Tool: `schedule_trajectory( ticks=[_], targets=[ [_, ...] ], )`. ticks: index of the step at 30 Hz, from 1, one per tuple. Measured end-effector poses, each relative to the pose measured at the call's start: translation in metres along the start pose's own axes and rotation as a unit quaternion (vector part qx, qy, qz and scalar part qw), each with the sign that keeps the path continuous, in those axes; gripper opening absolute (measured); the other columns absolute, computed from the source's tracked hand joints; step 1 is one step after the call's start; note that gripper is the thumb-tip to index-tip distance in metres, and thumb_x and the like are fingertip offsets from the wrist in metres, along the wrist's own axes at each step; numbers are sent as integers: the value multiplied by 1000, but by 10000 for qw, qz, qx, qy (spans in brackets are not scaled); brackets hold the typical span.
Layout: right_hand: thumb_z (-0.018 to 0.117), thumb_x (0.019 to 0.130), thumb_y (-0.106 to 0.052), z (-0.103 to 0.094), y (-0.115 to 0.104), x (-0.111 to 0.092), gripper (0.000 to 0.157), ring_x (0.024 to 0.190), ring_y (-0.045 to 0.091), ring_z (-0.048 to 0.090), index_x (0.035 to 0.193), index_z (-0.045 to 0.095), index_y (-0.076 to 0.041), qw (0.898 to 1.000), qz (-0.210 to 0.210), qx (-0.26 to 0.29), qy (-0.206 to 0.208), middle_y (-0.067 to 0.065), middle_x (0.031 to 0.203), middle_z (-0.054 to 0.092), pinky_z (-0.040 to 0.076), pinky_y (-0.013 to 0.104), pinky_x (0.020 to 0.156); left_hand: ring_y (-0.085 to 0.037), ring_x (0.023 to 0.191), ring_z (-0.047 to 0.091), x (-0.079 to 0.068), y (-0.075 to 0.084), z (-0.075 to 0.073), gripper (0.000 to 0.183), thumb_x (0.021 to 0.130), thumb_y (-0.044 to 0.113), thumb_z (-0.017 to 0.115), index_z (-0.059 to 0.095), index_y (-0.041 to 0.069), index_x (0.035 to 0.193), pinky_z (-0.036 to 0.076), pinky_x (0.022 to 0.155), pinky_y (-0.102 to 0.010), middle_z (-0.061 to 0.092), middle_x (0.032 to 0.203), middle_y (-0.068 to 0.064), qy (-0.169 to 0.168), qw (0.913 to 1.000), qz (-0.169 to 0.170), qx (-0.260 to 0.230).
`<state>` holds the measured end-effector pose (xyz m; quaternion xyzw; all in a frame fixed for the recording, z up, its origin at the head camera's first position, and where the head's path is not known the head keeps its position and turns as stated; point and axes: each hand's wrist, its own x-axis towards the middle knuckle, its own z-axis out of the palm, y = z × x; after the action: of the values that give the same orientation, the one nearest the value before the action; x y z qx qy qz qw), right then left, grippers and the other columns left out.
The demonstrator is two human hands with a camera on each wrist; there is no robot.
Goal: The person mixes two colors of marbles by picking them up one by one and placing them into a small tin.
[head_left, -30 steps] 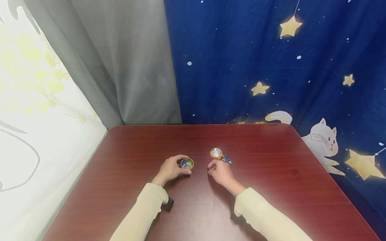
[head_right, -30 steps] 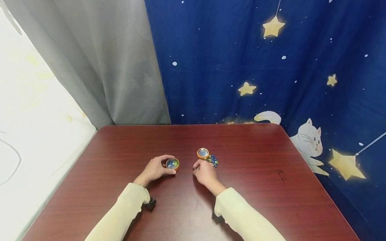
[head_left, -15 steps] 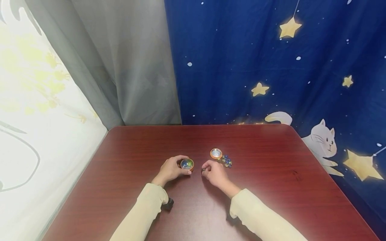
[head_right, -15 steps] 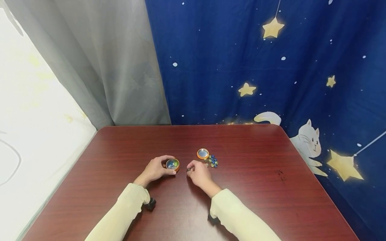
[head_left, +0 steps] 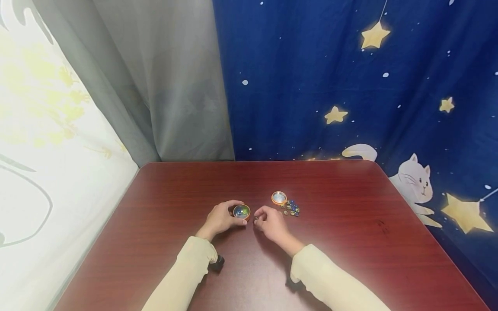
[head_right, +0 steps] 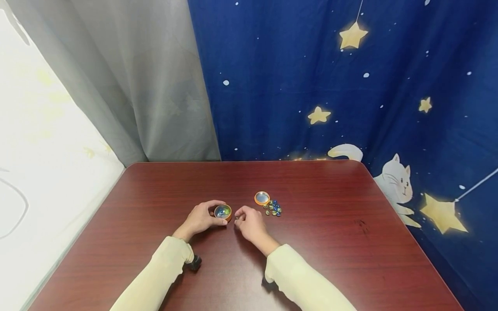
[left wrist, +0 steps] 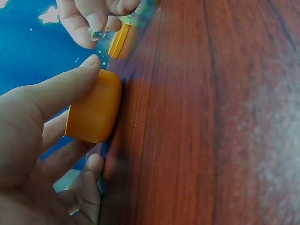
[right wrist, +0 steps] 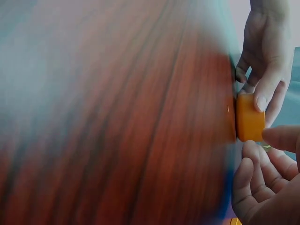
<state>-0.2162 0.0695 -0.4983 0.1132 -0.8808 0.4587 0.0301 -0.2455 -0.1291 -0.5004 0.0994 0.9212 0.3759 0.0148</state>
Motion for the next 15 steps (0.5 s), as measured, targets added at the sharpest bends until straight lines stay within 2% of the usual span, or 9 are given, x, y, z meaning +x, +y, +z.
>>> schedule_trajectory(
  ticks=[15],
  targets=[
    [71,82,3,16,-8,5,13,51,14,61,92,67,-2,9966,177,795,158,1,67,61,50,29,45,-11,82,58,3,-2,-2,58,64,41,90,69,29,117,44,76,-39,68,93,7,16,10000,29,83]
  ],
)
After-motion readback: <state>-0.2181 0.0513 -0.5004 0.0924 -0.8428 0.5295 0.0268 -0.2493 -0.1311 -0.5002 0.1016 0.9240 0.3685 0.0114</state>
